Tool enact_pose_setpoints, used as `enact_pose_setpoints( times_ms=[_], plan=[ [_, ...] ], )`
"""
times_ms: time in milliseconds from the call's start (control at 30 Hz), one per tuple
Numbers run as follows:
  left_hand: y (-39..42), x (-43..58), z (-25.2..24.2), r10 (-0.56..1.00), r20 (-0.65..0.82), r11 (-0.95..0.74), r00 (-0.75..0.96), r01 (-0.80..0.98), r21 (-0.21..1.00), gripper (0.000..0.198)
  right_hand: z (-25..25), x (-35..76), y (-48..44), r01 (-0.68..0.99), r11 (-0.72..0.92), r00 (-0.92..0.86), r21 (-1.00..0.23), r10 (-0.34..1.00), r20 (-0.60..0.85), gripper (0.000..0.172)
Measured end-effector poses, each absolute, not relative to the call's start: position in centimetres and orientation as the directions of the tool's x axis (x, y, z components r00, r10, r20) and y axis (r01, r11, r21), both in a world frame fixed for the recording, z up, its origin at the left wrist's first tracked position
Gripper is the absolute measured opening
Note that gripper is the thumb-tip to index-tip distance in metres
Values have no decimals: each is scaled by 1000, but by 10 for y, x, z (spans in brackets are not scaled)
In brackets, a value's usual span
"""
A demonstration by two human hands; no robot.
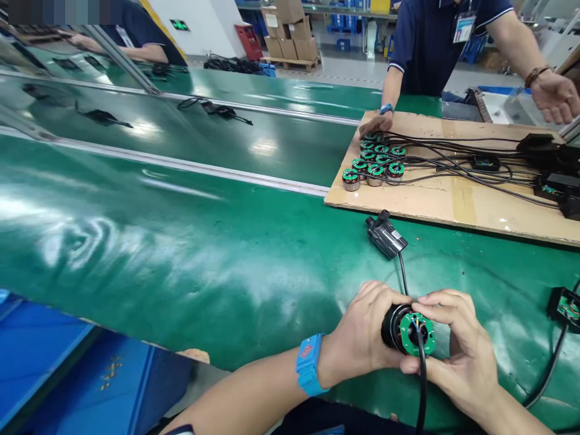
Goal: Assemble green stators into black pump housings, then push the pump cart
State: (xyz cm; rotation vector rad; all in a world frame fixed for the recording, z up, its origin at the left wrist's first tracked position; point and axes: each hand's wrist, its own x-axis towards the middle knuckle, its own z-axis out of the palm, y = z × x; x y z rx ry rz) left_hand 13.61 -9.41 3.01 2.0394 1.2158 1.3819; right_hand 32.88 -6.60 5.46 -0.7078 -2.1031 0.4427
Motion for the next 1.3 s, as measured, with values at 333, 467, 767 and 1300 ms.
enact_pose_setpoints(
  times_ms=[333,467,767,1300],
  plan=[
    [-95,132,29,842,516,-529,160,439,726,67,51,327,-65,251,762,-587,-596,610,532,48],
    [-96,130,32,841,516,-530,162,430,730,63,52,326,-65,256,752,-579,-607,622,527,46],
    [-94,131,27,842,517,-530,157,423,735,68,42,324,-64,278,814,-521,-511,574,631,51],
    [-90,116,35,854,473,-517,216,454,726,63,42,323,-57,325,837,-565,-441,545,619,67]
  ],
)
